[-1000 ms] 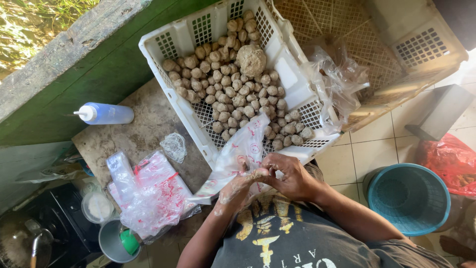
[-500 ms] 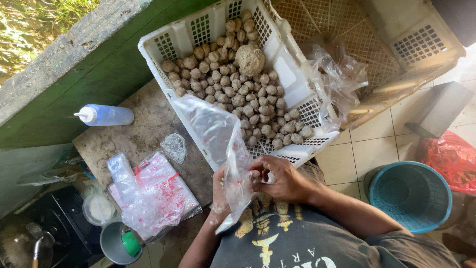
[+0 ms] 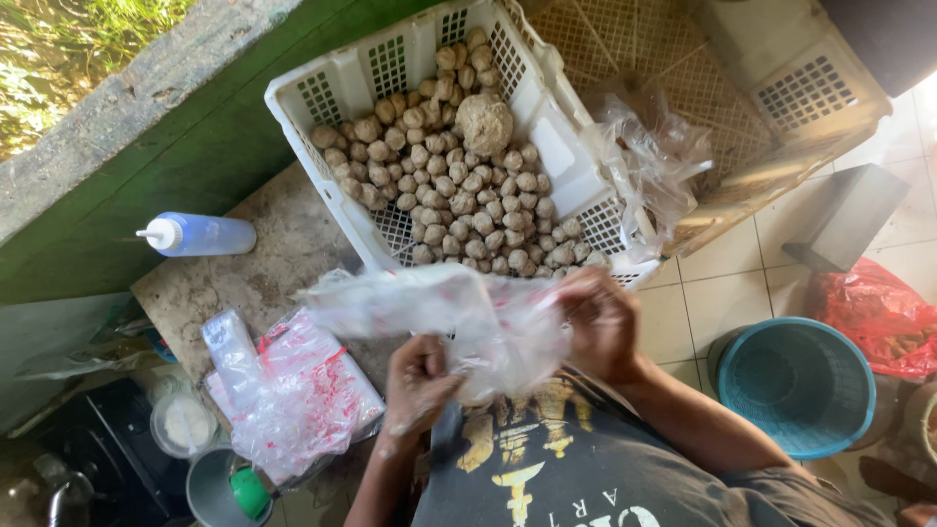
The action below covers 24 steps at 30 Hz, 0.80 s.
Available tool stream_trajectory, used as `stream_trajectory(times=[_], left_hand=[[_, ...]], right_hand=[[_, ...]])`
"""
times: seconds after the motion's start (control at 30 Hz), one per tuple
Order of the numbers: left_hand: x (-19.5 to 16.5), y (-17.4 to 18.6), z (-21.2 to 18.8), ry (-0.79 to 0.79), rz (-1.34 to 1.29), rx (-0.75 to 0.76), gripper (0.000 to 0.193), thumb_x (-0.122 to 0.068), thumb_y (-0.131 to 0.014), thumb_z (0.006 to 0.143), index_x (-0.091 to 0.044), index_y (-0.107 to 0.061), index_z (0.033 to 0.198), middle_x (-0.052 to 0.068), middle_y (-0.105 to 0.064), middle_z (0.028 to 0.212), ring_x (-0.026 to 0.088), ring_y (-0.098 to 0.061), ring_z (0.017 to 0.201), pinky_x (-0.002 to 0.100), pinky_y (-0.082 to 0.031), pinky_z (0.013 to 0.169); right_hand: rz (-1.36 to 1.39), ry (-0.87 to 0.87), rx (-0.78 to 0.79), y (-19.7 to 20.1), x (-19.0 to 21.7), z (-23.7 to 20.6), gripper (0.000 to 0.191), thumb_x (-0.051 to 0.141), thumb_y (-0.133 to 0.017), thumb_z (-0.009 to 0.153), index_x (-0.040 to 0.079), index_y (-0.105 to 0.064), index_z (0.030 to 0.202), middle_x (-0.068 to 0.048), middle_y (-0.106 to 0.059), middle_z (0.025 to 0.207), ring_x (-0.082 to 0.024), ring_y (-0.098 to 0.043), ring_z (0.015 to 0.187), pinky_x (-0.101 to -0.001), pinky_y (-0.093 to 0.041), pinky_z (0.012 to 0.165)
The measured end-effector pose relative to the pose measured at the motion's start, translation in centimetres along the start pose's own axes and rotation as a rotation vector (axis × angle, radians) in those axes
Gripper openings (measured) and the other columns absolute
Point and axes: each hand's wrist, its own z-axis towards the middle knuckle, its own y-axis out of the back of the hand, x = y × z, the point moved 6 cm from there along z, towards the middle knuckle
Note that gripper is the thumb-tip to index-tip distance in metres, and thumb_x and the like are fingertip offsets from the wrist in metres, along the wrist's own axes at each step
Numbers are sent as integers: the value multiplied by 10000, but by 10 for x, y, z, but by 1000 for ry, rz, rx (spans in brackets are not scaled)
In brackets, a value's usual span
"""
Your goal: The person holds open a clear plastic bag and picks round meatballs one at a time from a white plastic crate, filling the bag. They then gather and tie the bag closed and set it on the work table.
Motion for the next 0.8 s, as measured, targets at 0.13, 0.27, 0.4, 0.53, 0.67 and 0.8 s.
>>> stream_trajectory(times=[0.13,0.27,0.4,0.53,0.67,0.8], left_hand=[[-46,64,-9,-285,326,-370,352,66,-761,752,-118,-469,825,-36,-446,740,77,-386,630,242,-400,570],[-97,30,-13,-719,1371,-531,475,-22,-788,783,-27,-620,1227,113,-572,1135,294,-556,1078,414,-481,955],[-95,-38,24,-823,1535,-39,616,-114,-808,655,-184,-556,1212,123,-568,1132,321,-592,1129,543,-464,1056],[-101,-52,78,-460,1323,75,719,58,-690,681,-122,-546,1362,131,-637,1174,318,-656,981,450,-573,787],[-82,-68,122,43,1417,53,478,18,-478,1028,-137,-414,1476,112,-660,1088,287,-695,871,383,-563,640],[-76,-120,118,-363,900,170,600,108,-452,784,24,-374,1373,265,-574,1184,291,-618,879,284,-569,626]], right_hand=[[105,-131,-395,73,-30,11,42,31,-634,1069,46,-595,1063,-71,-645,925,-106,-634,788,-271,-563,736],[163,-139,-279,80,-35,2,81,57,-658,1057,42,-578,1064,-66,-632,965,-90,-602,820,-256,-542,757],[189,-158,-31,48,-14,13,64,31,-653,1040,33,-591,1025,-73,-619,998,-112,-587,837,-268,-517,807],[-319,-245,184,35,21,49,52,-14,-697,932,11,-660,960,-115,-682,938,-177,-674,804,-310,-557,742],[-820,291,-110,35,83,39,157,-21,-696,855,-77,-623,982,-234,-671,1022,-339,-654,959,-413,-542,838],[-286,222,215,0,31,-3,130,-85,-591,948,34,-638,926,-110,-749,980,-171,-728,990,-288,-596,890]])
